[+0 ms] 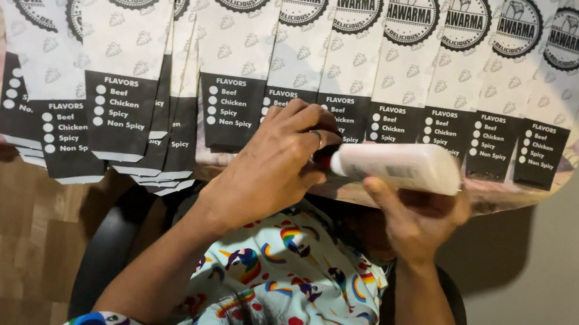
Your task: Assembling paper shawarma packaging by applying glue to the edges and folding them into shape.
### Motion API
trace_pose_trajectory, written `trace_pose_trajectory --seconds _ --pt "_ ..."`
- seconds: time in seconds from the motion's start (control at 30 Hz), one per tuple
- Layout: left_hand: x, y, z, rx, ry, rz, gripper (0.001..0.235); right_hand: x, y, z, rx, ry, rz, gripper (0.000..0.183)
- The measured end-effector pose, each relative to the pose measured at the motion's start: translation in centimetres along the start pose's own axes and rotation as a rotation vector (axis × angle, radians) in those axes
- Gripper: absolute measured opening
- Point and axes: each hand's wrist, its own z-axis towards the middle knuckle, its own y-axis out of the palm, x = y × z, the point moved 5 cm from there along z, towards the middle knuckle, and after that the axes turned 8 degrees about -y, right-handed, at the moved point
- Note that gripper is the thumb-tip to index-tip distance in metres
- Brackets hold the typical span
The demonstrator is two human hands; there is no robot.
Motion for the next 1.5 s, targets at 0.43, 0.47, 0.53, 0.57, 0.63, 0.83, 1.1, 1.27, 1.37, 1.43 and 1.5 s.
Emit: trace_pose_trajectory --seconds 0.43,0.47,0.53,0.57,0.63,0.83,1.1,1.27,1.37,1.43,1.5 --pt "-0.3 1.2 -0.2 0.190 -0.054 -0.053 0.021 1.5 -4.5 -0.3 0.279 -0.027 0.001 0.050" --pt "-0.4 1.5 -0.2 0.211 -0.053 -0.038 0.020 1.5 -4.4 -0.5 0.296 -0.043 0.035 0.053" --pt "-0.5 1.7 -0.2 0.233 -0.052 -0.021 0.019 1.4 -4.2 -0.8 0.314 -0.059 0.070 0.055" --pt "-0.4 1.7 -0.2 0.233 -0.049 -0.019 0.016 1.3 -3.8 -0.8 0.272 -0.050 0.003 0.050" --pt "-0.6 1.9 -0.3 0.234 -0.047 -0.013 0.014 2.1 -3.0 -0.9 0.228 -0.041 -0.061 0.046" --pt "-0.5 1.4 -0.3 0.289 -0.008 -0.015 0.018 2.7 -0.6 -1.3 0.153 -0.149 0.010 0.068" --pt "0.3 0.5 -0.3 0.160 -0.049 -0.040 0.036 4.4 -4.9 -2.0 0.225 -0.195 0.105 0.082" --pt "-0.8 -2.0 -1.4 0.262 0.032 -0.093 0.026 3.5 -5.3 -1.3 0.273 -0.227 0.177 0.062" --pt "-2.3 -3.2 -2.7 0.269 -0.054 0.021 0.009 2.2 -3.3 -0.6 0.262 -0.233 0.202 0.068" --pt "-3.1 -3.6 -3.3 0.250 -0.082 0.078 0.007 0.9 -1.4 0.0 0.270 -0.156 0.218 0.068" --pt "-3.6 -3.4 -3.5 0.114 -0.136 0.043 0.019 0.6 0.7 0.2 0.185 -0.023 0.265 0.046"
